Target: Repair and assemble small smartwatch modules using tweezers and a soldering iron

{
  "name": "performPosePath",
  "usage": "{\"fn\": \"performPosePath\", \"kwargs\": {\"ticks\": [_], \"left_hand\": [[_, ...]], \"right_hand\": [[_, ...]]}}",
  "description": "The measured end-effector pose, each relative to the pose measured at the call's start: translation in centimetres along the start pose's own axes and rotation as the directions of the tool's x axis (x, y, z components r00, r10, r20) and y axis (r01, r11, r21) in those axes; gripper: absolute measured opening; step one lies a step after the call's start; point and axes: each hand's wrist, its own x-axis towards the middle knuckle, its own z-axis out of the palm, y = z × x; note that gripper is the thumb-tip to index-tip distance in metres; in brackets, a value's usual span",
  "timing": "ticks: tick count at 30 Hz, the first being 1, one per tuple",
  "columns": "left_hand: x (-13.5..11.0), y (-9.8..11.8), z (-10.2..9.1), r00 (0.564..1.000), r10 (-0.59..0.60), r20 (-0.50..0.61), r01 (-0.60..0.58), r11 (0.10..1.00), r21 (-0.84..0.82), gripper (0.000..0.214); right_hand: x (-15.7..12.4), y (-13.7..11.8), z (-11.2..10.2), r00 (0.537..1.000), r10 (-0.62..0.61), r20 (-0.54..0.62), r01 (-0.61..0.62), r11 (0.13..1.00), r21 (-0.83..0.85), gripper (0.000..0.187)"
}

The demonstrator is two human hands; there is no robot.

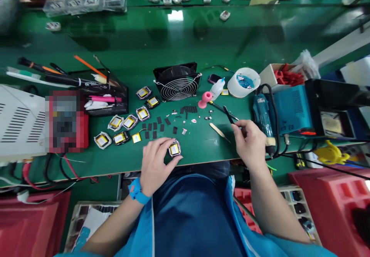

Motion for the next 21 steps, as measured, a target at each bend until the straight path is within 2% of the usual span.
{"fn": "performPosePath", "kwargs": {"ticks": [3,6,9,10,17,21], "left_hand": [[0.3,0.5,0.0,0.989,0.108,0.096,-0.097,0.989,-0.112,0.036],[0.4,0.7,0.0,0.972,0.189,0.140,-0.159,0.967,-0.198,0.040],[0.2,0.6,0.1,0.981,0.162,0.111,-0.134,0.966,-0.219,0.033],[0.1,0.5,0.2,0.983,0.155,0.100,-0.129,0.965,-0.229,0.030],[0.5,0.5,0.5,0.973,0.212,0.089,-0.191,0.960,-0.205,0.026],[0.5,0.8,0.8,0.977,0.205,0.064,-0.191,0.965,-0.178,0.021]], "right_hand": [[-1.4,-2.5,0.9,0.993,0.045,0.110,-0.080,0.937,0.341,0.015],[-2.6,-3.8,1.9,0.972,-0.058,0.229,-0.075,0.843,0.533,0.016],[-3.1,-3.7,2.1,0.973,-0.120,0.197,-0.001,0.852,0.524,0.004],[-3.3,-3.5,2.1,0.976,-0.119,0.183,0.007,0.854,0.520,0.005],[-4.9,-3.4,1.6,0.977,-0.028,0.213,-0.109,0.790,0.604,0.010],[-5.7,-4.1,1.8,0.974,-0.067,0.215,-0.098,0.735,0.671,0.013]]}}
